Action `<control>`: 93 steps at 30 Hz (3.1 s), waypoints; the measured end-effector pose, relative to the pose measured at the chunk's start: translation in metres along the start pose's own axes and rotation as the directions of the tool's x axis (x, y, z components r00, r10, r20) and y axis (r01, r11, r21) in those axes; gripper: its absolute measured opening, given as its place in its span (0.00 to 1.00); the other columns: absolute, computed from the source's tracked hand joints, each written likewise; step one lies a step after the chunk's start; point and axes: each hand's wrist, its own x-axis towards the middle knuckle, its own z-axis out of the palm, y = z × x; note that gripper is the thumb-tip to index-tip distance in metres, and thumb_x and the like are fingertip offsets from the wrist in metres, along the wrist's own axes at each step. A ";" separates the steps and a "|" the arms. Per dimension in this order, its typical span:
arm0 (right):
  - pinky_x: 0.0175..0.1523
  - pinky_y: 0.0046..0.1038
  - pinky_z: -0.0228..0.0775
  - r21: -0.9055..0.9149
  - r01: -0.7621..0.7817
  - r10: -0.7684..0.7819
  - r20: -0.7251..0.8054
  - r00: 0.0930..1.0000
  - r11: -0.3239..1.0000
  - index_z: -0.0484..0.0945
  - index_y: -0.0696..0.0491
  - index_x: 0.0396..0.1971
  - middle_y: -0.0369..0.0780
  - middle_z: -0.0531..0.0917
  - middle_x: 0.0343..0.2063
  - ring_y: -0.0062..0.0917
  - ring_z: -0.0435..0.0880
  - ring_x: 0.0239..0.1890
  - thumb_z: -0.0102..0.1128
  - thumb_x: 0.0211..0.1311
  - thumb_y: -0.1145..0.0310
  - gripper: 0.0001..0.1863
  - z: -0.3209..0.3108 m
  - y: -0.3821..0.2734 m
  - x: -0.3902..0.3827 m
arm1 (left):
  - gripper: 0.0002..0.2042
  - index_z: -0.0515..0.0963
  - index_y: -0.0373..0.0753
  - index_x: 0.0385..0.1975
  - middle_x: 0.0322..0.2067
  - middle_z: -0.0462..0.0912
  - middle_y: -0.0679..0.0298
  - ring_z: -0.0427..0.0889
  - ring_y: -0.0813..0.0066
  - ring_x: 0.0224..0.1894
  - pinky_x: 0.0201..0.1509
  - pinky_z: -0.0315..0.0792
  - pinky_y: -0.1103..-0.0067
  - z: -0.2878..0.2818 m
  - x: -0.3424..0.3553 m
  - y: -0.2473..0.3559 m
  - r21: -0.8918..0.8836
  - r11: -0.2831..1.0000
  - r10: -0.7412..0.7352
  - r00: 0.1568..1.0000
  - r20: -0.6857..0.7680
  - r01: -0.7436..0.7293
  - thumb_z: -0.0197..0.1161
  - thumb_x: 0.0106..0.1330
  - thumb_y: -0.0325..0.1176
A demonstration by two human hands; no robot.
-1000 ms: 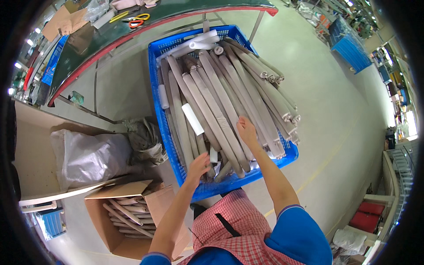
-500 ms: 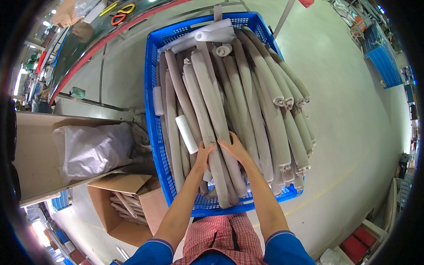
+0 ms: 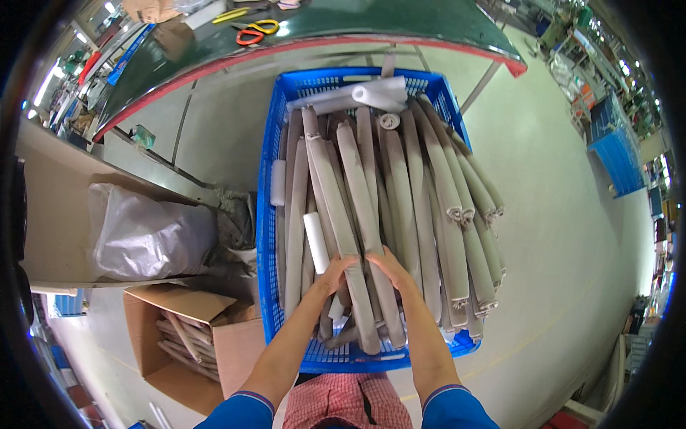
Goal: The person repeatedly picks up bundles of rolled fabric from a cardboard box and places them into a blue plastic basket. The action is continuous and repetitive, focusing on transferring the items between the two containers.
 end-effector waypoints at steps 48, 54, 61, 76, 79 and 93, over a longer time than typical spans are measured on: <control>0.45 0.26 0.73 -0.541 0.557 -0.039 0.694 0.719 0.630 0.73 0.57 0.49 0.40 0.83 0.34 0.24 0.82 0.38 0.55 0.66 0.60 0.18 0.487 0.243 -0.139 | 0.19 0.70 0.37 0.55 0.41 0.79 0.60 0.82 0.69 0.35 0.30 0.79 0.77 -0.477 -0.512 -0.231 -0.272 0.959 -0.139 0.707 -0.693 -0.079 0.54 0.68 0.39; 0.39 0.19 0.72 -0.402 0.443 -0.490 -0.016 0.872 0.801 0.73 0.55 0.49 0.38 0.83 0.33 0.18 0.79 0.34 0.52 0.67 0.67 0.13 0.197 0.109 -0.185 | 0.16 0.74 0.33 0.49 0.35 0.80 0.58 0.81 0.72 0.34 0.36 0.78 0.78 -0.380 -0.406 -0.133 -0.086 0.990 0.032 0.766 -0.642 -0.113 0.54 0.69 0.38; 0.52 0.31 0.70 -0.615 0.299 -0.653 -0.494 0.574 0.729 0.71 0.58 0.52 0.47 0.80 0.43 0.33 0.80 0.47 0.56 0.62 0.65 0.20 0.018 0.014 -0.150 | 0.22 0.70 0.31 0.55 0.47 0.78 0.50 0.79 0.67 0.47 0.48 0.76 0.73 -0.091 -0.201 0.043 0.138 0.980 0.151 0.987 -0.046 -0.144 0.53 0.69 0.41; 0.65 0.40 0.56 -0.454 -0.039 -0.207 -0.480 0.853 0.890 0.48 0.57 0.67 0.55 0.66 0.59 0.47 0.65 0.62 0.68 0.41 0.52 0.55 -0.008 0.043 -0.023 | 0.51 0.45 0.29 0.66 0.64 0.52 0.43 0.53 0.47 0.66 0.67 0.57 0.66 0.040 -0.028 -0.023 0.521 0.740 0.087 0.707 -0.701 0.426 0.71 0.47 0.44; 0.61 0.35 0.62 -0.278 0.069 -0.160 -0.322 0.933 0.958 0.52 0.59 0.65 0.52 0.71 0.54 0.41 0.71 0.57 0.68 0.42 0.56 0.50 -0.003 0.037 -0.032 | 0.54 0.45 0.28 0.66 0.65 0.51 0.43 0.54 0.50 0.67 0.69 0.55 0.67 0.024 -0.021 -0.025 0.501 0.852 0.183 0.812 -0.554 0.150 0.73 0.45 0.46; 0.64 0.32 0.55 0.037 -0.153 0.151 0.071 0.986 0.987 0.60 0.62 0.61 0.45 0.72 0.54 0.28 0.67 0.59 0.67 0.47 0.45 0.48 -0.015 0.025 -0.025 | 0.44 0.54 0.30 0.62 0.55 0.68 0.51 0.70 0.64 0.56 0.59 0.66 0.72 0.019 -0.038 -0.023 0.082 0.987 0.149 0.975 -0.166 -0.137 0.70 0.50 0.45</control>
